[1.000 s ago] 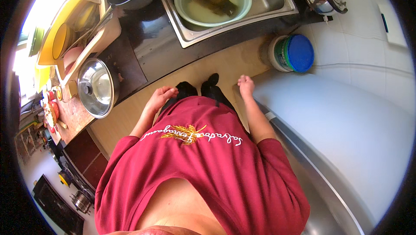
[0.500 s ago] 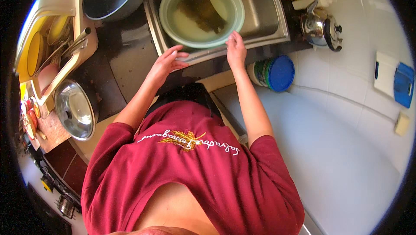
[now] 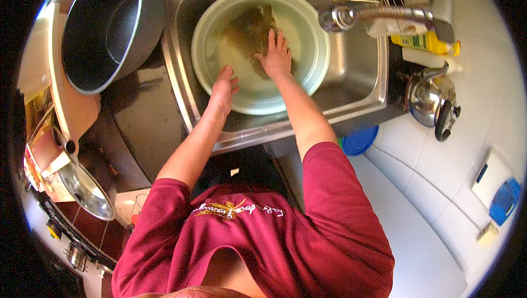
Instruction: The person picks up a vegetable from a shelf, puts it back, and then washes a large piece of seaweed in a basin of water in a sink.
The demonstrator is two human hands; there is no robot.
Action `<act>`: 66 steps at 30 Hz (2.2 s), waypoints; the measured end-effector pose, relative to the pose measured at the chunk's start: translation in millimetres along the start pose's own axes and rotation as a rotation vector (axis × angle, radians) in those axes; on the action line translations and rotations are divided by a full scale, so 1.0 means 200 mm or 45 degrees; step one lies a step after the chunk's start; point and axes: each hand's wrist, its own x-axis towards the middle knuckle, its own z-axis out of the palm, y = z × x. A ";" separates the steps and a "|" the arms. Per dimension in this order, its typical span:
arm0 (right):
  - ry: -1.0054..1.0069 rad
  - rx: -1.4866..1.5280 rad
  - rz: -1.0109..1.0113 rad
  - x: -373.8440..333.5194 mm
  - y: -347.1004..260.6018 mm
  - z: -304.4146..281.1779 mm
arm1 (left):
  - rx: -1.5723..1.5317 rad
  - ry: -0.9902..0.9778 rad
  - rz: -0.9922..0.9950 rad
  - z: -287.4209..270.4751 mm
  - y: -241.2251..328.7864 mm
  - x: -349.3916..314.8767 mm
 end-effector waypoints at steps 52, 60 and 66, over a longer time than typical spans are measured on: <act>0.348 0.501 0.053 0.02 0.22 0.02 | -0.366 0.069 0.029 0.20 -0.14 0.54; 0.187 0.953 0.060 -0.07 -0.04 0.00 | -0.481 0.201 -0.165 0.22 -0.06 0.47; 0.023 0.816 -0.342 -0.26 -0.20 -0.06 | -0.597 0.169 -0.142 0.20 -0.06 0.35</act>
